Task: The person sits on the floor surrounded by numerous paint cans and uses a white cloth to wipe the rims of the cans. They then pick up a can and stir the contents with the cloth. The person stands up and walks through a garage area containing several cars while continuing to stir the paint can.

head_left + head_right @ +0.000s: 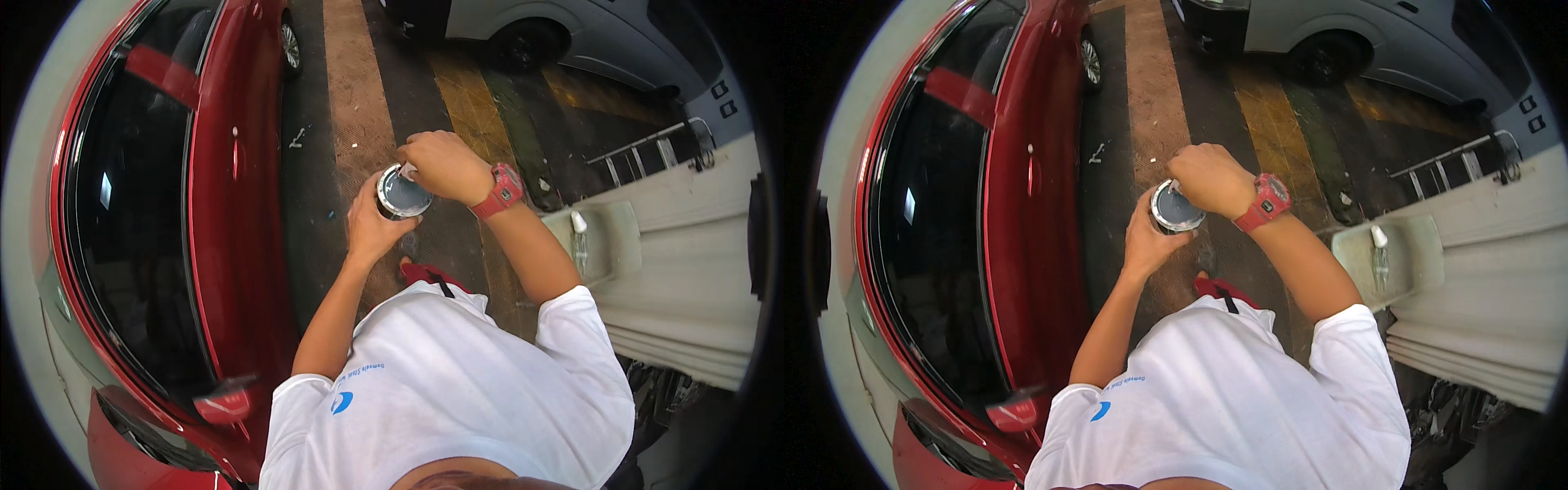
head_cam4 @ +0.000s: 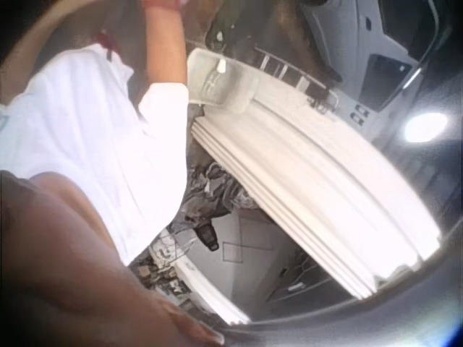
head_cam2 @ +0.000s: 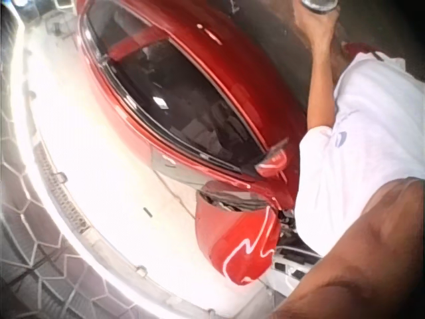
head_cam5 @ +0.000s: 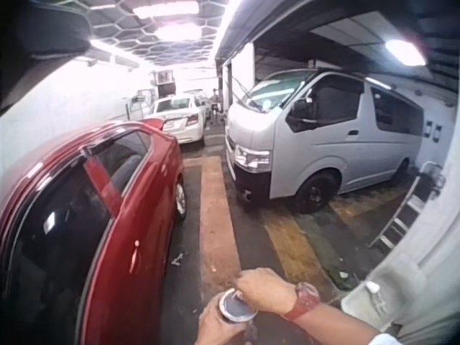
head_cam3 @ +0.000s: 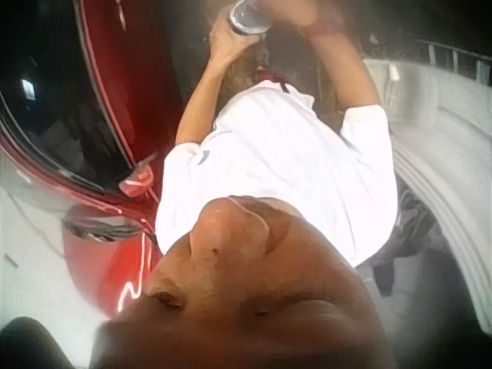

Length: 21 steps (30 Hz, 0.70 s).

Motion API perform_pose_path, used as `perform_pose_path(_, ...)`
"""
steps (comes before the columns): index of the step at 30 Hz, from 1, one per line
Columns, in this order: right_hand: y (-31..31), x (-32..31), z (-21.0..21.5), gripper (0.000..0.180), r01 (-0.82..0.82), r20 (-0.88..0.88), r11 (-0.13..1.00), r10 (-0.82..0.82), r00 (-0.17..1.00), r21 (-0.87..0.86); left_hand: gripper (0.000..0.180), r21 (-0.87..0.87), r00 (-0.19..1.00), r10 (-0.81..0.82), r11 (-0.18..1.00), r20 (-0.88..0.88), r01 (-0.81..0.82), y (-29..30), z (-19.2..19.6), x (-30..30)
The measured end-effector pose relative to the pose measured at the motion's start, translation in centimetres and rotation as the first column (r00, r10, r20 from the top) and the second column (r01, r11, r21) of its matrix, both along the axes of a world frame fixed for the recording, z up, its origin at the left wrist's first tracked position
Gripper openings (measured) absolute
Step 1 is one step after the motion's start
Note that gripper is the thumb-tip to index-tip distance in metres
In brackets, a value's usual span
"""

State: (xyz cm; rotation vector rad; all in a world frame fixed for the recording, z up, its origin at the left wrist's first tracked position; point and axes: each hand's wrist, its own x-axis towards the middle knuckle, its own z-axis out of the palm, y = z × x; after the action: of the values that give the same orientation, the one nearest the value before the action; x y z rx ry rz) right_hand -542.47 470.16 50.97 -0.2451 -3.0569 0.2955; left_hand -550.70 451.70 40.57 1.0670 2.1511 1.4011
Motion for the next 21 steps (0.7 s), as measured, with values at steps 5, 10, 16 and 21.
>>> perform_pose_path(5, 9.0, -12.5, 0.6, 0.014, -0.162, 0.121, 0.986, 0.164, 0.979, -0.025, 0.099, -0.043, 0.999, 0.052, 0.998, -0.015, -0.053, 10.3, 0.2, -10.2)
perform_pose_path(10, 19.1, -23.9, 2.3, 0.014, -0.165, 0.14, 0.986, 0.161, 0.977, 0.02, 0.098, 0.008, 0.99, 0.138, 0.99, 0.002, -0.138, 19.0, 0.9, -21.5)
perform_pose_path(16, 29.7, -39.6, 0.6, 0.015, -0.187, 0.144, 0.982, 0.18, 0.973, 0.04, 0.097, 0.001, 0.992, 0.125, 0.992, -0.011, -0.125, 29.9, 0.2, -38.1)
perform_pose_path(21, 38.9, -51.7, 2.4, 0.017, -0.062, 0.049, 0.998, 0.06, 0.997, 0.032, 0.095, 0.049, 0.993, 0.088, 0.995, -0.079, -0.084, 39.0, 0.2, -52.8)
